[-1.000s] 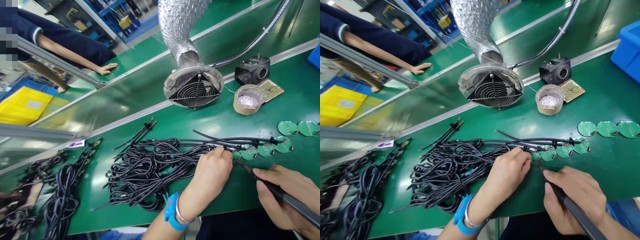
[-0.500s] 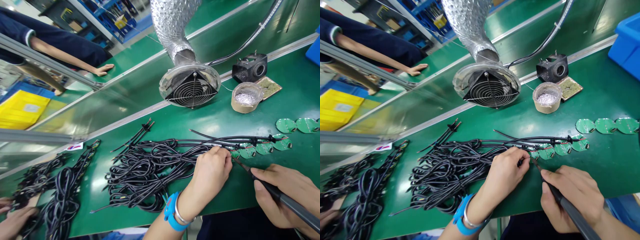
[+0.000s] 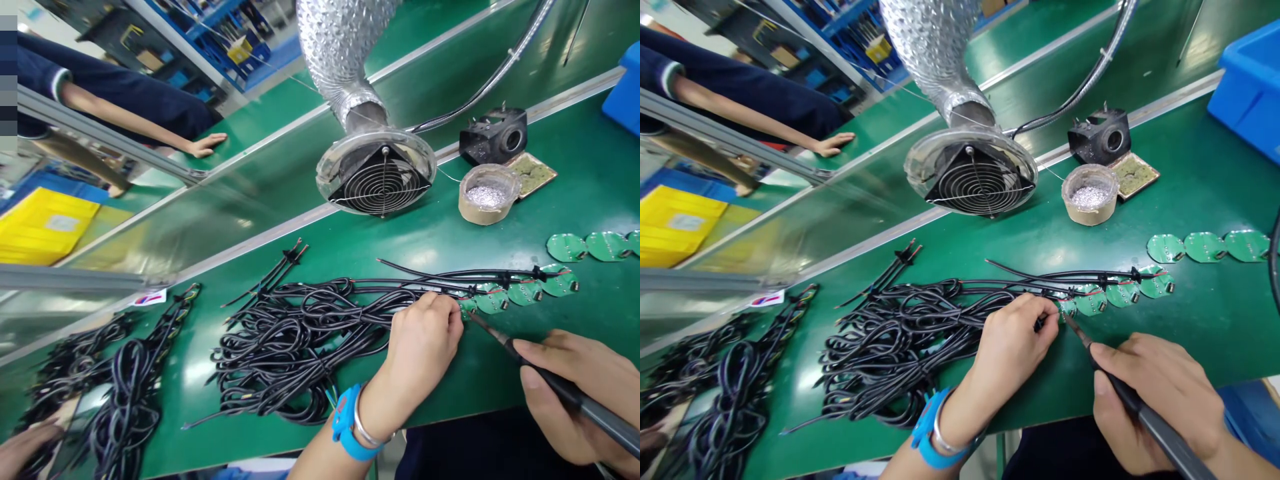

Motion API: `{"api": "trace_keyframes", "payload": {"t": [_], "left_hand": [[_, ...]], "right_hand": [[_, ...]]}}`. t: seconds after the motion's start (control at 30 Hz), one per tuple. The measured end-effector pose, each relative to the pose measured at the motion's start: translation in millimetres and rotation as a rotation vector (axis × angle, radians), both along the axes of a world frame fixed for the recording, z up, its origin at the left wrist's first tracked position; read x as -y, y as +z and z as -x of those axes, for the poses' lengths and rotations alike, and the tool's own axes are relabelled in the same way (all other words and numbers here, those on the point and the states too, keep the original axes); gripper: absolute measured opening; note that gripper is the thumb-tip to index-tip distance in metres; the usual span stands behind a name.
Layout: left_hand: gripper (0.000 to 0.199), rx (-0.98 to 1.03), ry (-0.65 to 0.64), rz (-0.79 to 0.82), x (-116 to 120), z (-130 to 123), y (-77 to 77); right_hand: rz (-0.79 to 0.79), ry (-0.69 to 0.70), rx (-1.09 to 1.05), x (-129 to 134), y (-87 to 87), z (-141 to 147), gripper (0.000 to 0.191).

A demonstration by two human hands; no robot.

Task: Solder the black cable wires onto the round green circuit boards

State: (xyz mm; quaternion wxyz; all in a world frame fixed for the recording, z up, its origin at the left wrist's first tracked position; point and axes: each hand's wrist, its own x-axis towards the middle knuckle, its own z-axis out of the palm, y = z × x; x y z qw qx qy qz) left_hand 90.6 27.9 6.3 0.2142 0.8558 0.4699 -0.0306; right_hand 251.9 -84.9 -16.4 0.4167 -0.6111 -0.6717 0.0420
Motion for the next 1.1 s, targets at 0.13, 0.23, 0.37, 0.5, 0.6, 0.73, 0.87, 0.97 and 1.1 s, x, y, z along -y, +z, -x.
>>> {"api": "trace_keyframes", "payload": {"t": [0.13,0.23,0.37,0.5,0.6,0.73,0.87,0.97,1.1], "left_hand": [[0.011,0.001,-0.014,-0.008,-0.5,-0.3,0.2],[0.011,0.004,-0.059,-0.009,-2.2,1.8,2.4],[0.007,-0.010,-0.262,-0.025,-7.4,8.2,10.1],[0.015,-0.113,-0.500,-0.108,-12.7,12.4,17.8],[0.015,-0.120,-0.507,-0.096,-14.3,11.2,18.5],[0.015,-0.108,-0.464,-0.088,-13.0,6.7,14.3],[0.012,-0.113,-0.448,-0.083,-11.3,3.9,11.5],[0.012,-0.115,-0.442,-0.074,-11.1,4.1,10.9],[0.013,-0.091,-0.440,-0.079,-10.9,5.6,8.8]], "right_hand": [[-0.023,-0.006,-0.028,3.8,-1.6,-6.3,0.017],[-0.032,0.011,-0.062,3.4,-0.8,-8.7,0.018],[-0.024,0.000,-0.122,4.2,2.8,-8.1,0.018],[-0.054,-0.001,-0.151,3.9,3.6,-6.1,0.019],[-0.071,0.034,-0.205,2.0,0.8,-3.7,0.021],[-0.088,0.036,-0.240,-1.3,-5.8,0.2,0.025],[-0.089,0.017,-0.243,-3.8,-9.0,2.4,0.025],[-0.096,0.012,-0.216,-4.6,-7.5,2.5,0.023],[-0.106,0.002,-0.195,-4.7,-4.6,1.6,0.020]]}}
